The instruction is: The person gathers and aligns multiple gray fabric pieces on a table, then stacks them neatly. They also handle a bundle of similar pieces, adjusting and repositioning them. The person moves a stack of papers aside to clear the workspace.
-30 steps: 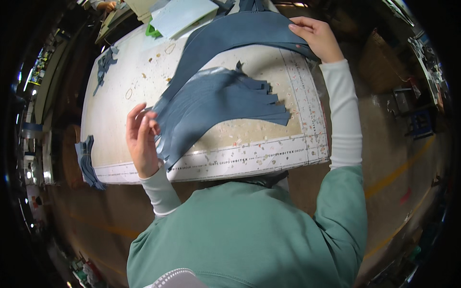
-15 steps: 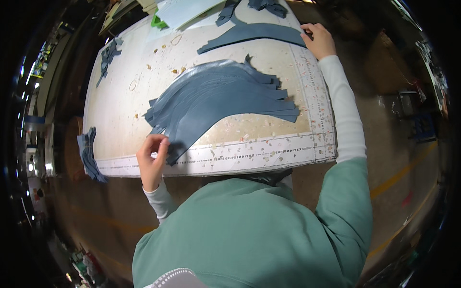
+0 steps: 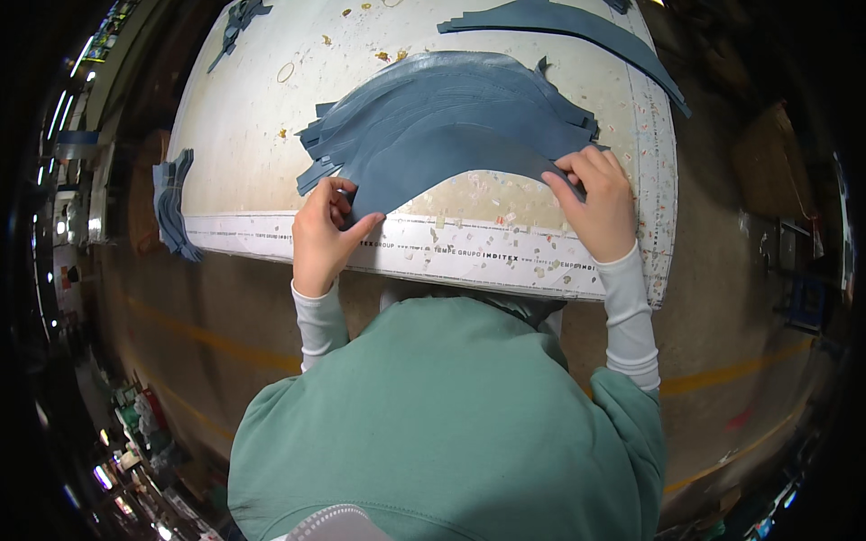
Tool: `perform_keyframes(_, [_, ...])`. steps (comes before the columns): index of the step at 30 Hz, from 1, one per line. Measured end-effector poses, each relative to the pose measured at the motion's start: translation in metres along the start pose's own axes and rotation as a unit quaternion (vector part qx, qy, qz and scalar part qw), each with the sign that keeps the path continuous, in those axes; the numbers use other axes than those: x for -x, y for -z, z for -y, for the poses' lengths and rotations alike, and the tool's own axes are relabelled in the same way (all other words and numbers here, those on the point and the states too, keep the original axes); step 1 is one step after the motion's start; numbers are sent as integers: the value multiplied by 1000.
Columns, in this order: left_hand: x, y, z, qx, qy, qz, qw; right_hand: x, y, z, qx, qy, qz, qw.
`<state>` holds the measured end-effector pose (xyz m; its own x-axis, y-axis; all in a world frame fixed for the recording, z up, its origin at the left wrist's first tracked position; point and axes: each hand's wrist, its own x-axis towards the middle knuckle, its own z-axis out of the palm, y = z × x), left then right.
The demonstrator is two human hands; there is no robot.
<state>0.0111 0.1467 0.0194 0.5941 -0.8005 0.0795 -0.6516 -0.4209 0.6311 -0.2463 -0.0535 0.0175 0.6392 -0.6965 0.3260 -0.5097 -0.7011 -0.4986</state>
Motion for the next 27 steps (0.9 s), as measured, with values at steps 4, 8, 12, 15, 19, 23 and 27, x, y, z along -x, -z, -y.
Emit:
perform_keyframes(4, [1, 13, 11, 60, 24, 86, 994, 19, 18, -5, -113, -89, 129, 981])
perform_keyframes(8, [-3, 17, 18, 76, 2, 41, 996, 24, 37, -10, -107, -101, 172, 974])
perform_keyframes(12, [-12, 7, 12, 61, -53, -33, 996, 2, 40, -16, -68, -69, 44, 994])
perform_keyframes(15, [-15, -2, 5, 29, -99, -43, 994, -17, 26, -17, 7, 43, -42, 998])
perform_keyframes(19, [-15, -2, 2, -6, -80, -1, 997, -24, 8, -16, 49, 86, -65, 993])
perform_keyframes(23, [-21, 3, -2, -9, -29, 57, 998, -22, 8, -12, 7, 78, -63, 995])
perform_keyframes(27, [-43, -17, -17, 56, -172, -30, 983, -23, 17, 7, -91, 52, -80, 991])
